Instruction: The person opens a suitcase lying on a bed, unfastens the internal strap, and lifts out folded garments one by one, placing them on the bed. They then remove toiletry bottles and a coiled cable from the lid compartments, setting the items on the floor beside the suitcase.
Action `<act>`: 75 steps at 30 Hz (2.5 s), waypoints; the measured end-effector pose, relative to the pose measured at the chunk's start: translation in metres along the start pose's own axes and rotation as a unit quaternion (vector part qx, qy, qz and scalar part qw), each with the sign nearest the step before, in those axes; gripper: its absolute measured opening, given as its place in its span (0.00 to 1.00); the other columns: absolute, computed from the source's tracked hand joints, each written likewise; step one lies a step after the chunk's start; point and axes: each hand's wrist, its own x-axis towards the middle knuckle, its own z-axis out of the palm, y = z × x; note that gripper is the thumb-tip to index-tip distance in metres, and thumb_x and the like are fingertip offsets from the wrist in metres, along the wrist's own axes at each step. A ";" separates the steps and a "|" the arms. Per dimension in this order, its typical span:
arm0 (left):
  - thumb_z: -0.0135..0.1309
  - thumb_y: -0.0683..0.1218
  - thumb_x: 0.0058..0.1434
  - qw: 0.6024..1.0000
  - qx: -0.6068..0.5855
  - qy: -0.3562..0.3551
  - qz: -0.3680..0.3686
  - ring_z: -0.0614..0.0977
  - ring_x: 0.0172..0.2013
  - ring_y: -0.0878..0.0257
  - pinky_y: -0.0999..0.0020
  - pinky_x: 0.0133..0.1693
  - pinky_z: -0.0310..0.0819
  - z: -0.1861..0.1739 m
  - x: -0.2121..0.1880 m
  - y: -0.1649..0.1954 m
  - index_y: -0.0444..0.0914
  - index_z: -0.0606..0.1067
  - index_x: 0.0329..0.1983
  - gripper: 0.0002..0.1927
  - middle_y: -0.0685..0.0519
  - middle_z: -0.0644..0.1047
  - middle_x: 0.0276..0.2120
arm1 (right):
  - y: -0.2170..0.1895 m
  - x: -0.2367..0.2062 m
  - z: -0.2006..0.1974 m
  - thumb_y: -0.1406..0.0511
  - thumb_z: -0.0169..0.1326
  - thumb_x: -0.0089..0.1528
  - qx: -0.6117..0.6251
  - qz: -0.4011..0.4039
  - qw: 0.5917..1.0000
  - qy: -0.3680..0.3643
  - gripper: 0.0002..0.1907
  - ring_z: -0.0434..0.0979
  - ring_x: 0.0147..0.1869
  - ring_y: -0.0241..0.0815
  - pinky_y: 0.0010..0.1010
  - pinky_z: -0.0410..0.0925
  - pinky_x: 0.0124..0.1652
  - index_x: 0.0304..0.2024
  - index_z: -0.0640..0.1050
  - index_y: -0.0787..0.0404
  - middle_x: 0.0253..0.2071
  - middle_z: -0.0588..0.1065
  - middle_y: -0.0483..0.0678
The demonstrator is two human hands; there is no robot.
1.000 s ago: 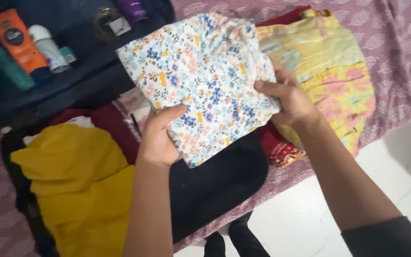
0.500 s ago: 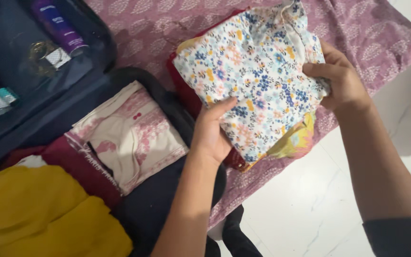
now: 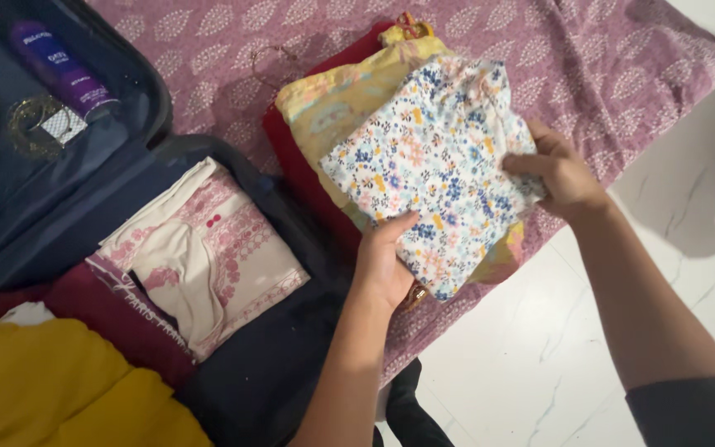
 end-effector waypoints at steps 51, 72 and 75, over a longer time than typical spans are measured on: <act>0.57 0.43 0.60 0.535 0.665 0.366 0.371 0.68 0.64 0.35 0.49 0.65 0.60 -0.142 -0.167 0.089 0.30 0.63 0.68 0.33 0.31 0.67 0.62 | -0.005 -0.052 0.241 0.75 0.53 0.58 -0.491 -0.391 0.775 0.069 0.25 0.68 0.72 0.60 0.58 0.52 0.73 0.59 0.75 0.62 0.62 0.74 0.55; 0.57 0.50 0.59 0.582 0.558 0.511 0.297 0.61 0.70 0.35 0.49 0.69 0.53 -0.214 -0.112 0.122 0.23 0.53 0.73 0.45 0.28 0.59 0.70 | 0.169 -0.009 0.322 0.64 0.58 0.59 -0.534 -0.254 0.805 -0.036 0.43 0.61 0.68 0.77 0.55 0.60 0.64 0.70 0.55 0.77 0.67 0.60 0.76; 0.58 0.55 0.57 0.583 0.543 0.569 0.204 0.64 0.67 0.36 0.44 0.65 0.57 -0.203 -0.104 0.131 0.28 0.53 0.74 0.48 0.31 0.60 0.69 | 0.167 0.010 0.320 0.63 0.58 0.61 -0.529 -0.220 0.819 -0.020 0.42 0.66 0.66 0.75 0.53 0.62 0.64 0.70 0.56 0.79 0.63 0.65 0.76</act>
